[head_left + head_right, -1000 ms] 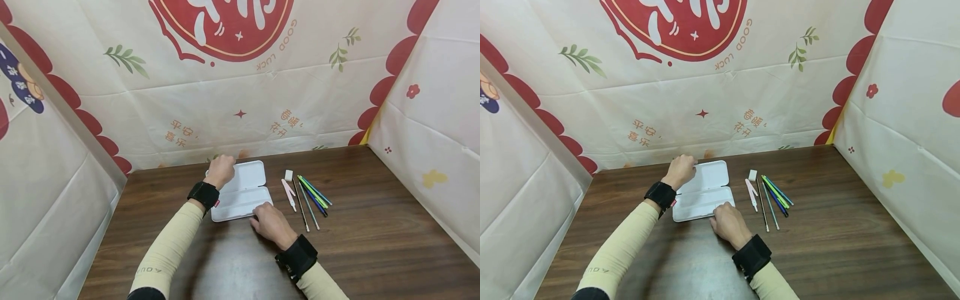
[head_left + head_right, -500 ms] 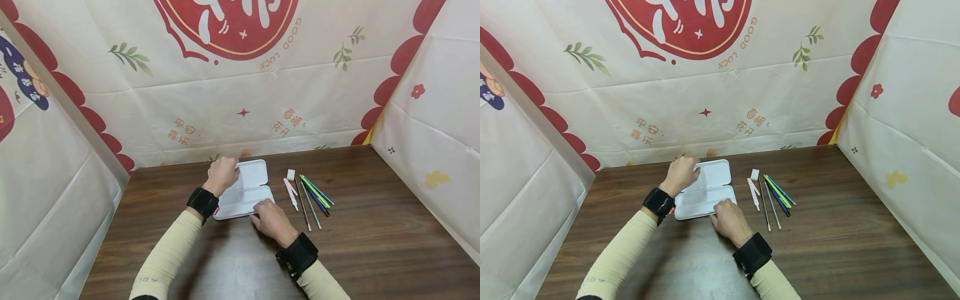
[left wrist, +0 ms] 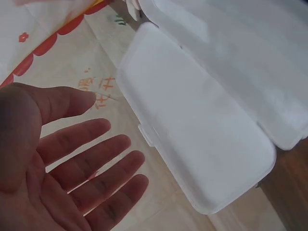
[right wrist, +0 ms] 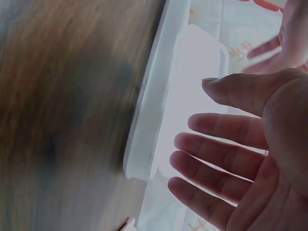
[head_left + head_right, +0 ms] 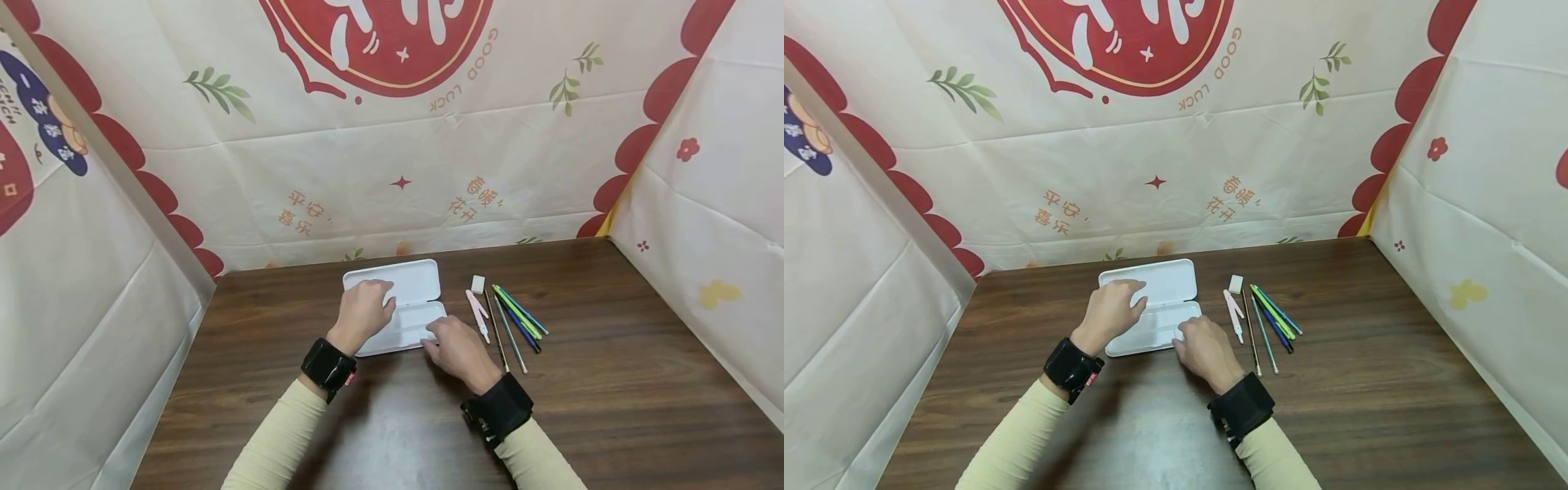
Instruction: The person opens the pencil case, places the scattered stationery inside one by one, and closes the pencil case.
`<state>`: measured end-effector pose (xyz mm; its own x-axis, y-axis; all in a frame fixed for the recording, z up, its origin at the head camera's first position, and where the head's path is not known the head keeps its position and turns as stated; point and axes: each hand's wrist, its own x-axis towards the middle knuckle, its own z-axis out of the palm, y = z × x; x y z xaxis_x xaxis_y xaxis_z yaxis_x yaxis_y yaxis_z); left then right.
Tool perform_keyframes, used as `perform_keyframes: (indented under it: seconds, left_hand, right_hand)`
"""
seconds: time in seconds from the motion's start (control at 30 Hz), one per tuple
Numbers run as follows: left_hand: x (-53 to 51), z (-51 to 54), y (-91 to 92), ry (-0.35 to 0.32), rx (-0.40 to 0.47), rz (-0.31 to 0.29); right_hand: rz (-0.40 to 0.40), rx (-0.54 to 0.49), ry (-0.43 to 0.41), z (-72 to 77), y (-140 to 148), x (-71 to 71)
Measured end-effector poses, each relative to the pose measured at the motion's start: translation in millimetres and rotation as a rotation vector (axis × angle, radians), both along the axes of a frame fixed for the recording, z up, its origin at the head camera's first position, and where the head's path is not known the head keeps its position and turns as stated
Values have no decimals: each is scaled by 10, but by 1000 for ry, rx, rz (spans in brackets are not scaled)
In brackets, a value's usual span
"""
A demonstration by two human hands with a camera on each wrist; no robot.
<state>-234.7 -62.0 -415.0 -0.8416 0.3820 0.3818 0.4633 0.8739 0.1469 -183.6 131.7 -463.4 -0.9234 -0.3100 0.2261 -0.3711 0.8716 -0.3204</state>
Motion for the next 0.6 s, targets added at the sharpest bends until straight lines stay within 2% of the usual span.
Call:
perform_keyframes:
  seconds: [0.13, 0.4, 0.6]
  left_hand:
    - [107, -43, -23, -24, 31, 15]
    - [231, -136, -110, -125, 39, 80]
    - [328, -252, -173, -142, 95, 89]
  right_hand:
    - [-19, -15, -32, 36, 83, -18]
    - [-73, -20, -101, 130, 321, -92]
    - [-134, -17, -120, 181, 584, -156]
